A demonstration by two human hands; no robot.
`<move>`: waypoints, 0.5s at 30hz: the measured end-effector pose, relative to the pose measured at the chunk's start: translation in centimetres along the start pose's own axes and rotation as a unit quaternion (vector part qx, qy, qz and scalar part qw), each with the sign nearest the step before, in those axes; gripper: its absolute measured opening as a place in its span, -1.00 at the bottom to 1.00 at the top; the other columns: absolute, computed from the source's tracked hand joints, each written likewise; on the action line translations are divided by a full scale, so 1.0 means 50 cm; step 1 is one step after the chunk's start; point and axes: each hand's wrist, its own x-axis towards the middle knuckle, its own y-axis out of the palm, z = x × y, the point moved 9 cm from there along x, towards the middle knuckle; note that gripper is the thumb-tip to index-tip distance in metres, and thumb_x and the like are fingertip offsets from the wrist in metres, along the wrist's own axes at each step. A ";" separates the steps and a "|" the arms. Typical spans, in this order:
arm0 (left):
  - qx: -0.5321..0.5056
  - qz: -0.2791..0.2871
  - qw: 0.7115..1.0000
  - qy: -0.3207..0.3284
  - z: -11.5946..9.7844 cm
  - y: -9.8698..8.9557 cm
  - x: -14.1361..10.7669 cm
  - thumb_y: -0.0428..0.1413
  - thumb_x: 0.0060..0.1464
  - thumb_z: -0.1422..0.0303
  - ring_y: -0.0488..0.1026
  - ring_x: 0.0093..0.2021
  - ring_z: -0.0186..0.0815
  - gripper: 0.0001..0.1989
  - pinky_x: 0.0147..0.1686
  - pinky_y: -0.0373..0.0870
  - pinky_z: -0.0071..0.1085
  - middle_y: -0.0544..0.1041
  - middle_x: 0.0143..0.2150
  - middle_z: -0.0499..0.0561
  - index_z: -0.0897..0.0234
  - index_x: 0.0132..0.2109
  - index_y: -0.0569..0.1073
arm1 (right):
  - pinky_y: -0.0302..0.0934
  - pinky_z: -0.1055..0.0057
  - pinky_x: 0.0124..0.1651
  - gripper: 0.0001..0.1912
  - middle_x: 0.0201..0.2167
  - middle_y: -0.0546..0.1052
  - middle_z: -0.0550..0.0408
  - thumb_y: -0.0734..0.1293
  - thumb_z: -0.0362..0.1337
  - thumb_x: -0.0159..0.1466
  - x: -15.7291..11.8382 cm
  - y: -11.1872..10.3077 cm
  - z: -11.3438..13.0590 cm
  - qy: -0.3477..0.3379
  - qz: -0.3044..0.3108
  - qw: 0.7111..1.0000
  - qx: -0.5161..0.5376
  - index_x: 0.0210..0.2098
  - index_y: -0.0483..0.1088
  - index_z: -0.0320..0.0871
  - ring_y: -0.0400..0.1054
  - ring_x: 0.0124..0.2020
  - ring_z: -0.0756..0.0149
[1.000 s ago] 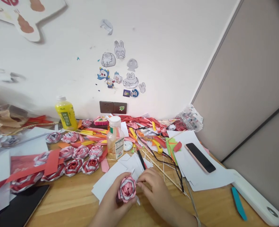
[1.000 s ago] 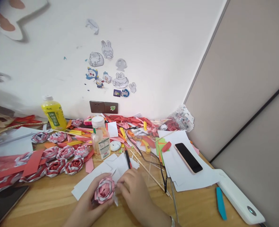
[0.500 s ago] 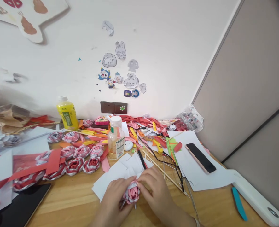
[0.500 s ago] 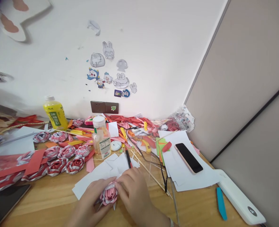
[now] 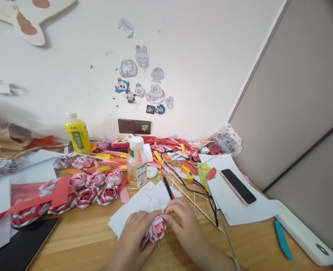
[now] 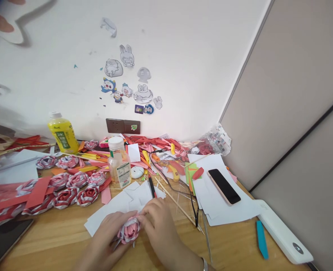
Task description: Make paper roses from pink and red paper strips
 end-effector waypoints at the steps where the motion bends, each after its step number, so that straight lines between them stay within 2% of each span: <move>1: -0.001 0.001 1.000 0.002 -0.001 0.000 0.000 0.16 -0.05 0.50 0.46 -0.29 -0.26 -0.51 -0.30 0.42 -0.38 0.53 -0.26 -0.04 0.11 0.05 0.29 | 0.11 0.42 -0.23 -0.85 -0.42 0.41 0.12 0.31 -0.41 0.23 0.001 0.001 -0.001 0.008 0.005 1.000 0.009 -0.47 0.34 -0.18 0.28 -0.29 0.31; 5: -0.004 0.012 1.000 -0.007 0.003 0.005 -0.002 0.17 -0.01 0.45 0.46 -0.29 -0.26 -0.53 -0.30 0.42 -0.38 0.53 -0.26 -0.04 0.10 0.06 0.28 | 0.13 0.43 -0.23 -0.84 -0.43 0.40 0.12 0.30 -0.39 0.23 0.005 0.001 -0.011 0.049 0.017 0.996 0.069 -0.49 0.35 -0.18 0.29 -0.30 0.31; 10: -0.014 0.007 0.999 -0.034 0.014 0.007 -0.005 0.15 0.03 0.37 0.47 -0.23 -0.21 -0.59 -0.25 0.43 -0.34 0.54 -0.21 0.01 0.11 0.05 0.30 | 0.14 0.39 -0.15 -0.90 -0.40 0.41 0.10 0.34 -0.34 0.18 0.010 -0.001 -0.016 0.065 0.029 0.990 0.120 -0.47 0.41 -0.18 0.31 -0.26 0.29; 15: -0.032 0.011 0.999 -0.012 0.004 0.007 -0.001 0.13 0.06 0.37 0.46 -0.27 -0.24 -0.61 -0.29 0.42 -0.36 0.53 -0.24 -0.01 0.11 0.05 0.29 | 0.15 0.39 -0.20 -0.84 -0.44 0.38 0.11 0.35 -0.27 0.15 0.013 0.000 -0.026 0.093 0.033 0.983 0.155 -0.52 0.39 -0.19 0.30 -0.32 0.30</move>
